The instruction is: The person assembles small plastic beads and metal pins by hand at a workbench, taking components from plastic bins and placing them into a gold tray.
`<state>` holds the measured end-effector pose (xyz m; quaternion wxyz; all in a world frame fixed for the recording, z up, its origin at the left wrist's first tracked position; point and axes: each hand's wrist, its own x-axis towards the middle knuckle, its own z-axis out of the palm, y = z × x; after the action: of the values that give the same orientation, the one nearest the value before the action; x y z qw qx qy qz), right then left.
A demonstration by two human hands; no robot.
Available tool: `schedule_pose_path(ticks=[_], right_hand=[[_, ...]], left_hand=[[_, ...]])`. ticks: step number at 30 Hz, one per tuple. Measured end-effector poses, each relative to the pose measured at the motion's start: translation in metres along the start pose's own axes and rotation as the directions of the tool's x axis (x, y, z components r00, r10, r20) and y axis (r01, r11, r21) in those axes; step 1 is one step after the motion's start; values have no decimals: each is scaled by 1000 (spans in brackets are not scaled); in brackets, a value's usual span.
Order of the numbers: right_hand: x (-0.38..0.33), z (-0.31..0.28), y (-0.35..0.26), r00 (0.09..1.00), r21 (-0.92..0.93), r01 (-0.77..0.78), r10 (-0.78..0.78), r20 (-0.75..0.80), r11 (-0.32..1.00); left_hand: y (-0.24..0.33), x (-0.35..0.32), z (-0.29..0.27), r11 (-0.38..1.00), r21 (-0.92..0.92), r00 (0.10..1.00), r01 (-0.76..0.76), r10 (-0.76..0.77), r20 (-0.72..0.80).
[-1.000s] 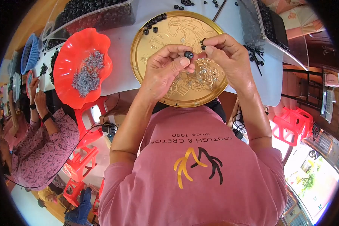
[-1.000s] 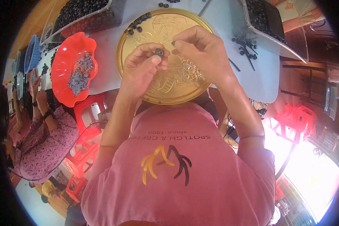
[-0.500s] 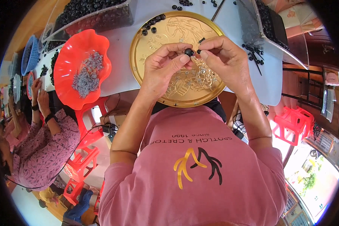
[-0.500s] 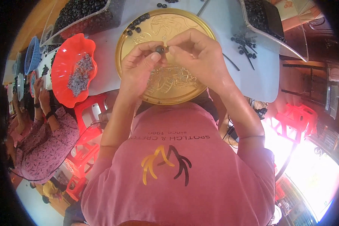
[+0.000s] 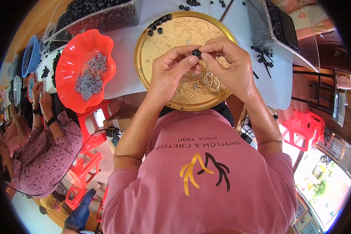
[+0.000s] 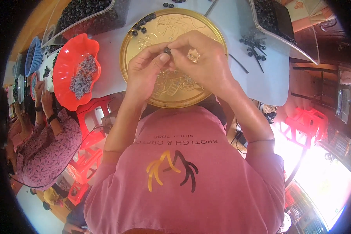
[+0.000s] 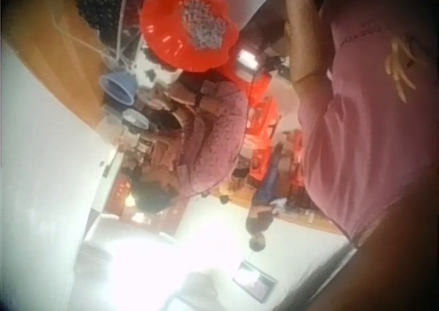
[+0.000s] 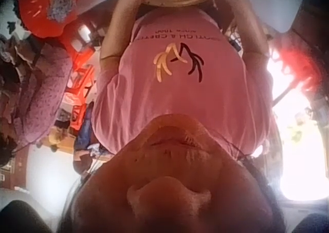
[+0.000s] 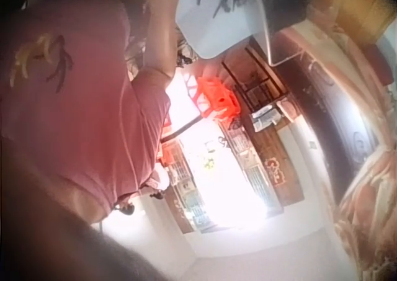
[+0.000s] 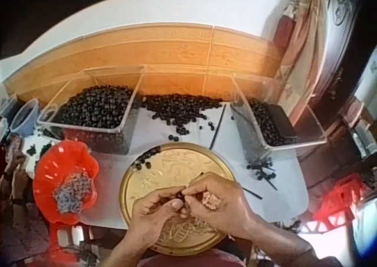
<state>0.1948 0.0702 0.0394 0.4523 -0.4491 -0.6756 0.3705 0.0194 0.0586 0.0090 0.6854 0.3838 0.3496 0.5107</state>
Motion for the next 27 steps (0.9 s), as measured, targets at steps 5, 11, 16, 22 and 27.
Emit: schedule_pose_path(ticks=[5,11,16,22,27], right_hand=[[3,-9,-7,991,76,-130,128,34,989],[4,-13,-6,956,121,-285,271,116,951],[4,-11,-7,955,116,-286,273,121,951],[6,-13,-7,953,119,-287,270,141,951],[5,-15,-2,982,-19,-136,137,129,991]], left_hand=[[0,3,-3,996,-90,1000,-14,16,17],[-3,4,-3,997,-69,999,-27,29,36],[4,2,1,1000,26,1000,1,-2,2],[3,3,-2,999,38,1000,-12,12,-5],[1,3,-5,1000,-5,1000,-21,21,5]])
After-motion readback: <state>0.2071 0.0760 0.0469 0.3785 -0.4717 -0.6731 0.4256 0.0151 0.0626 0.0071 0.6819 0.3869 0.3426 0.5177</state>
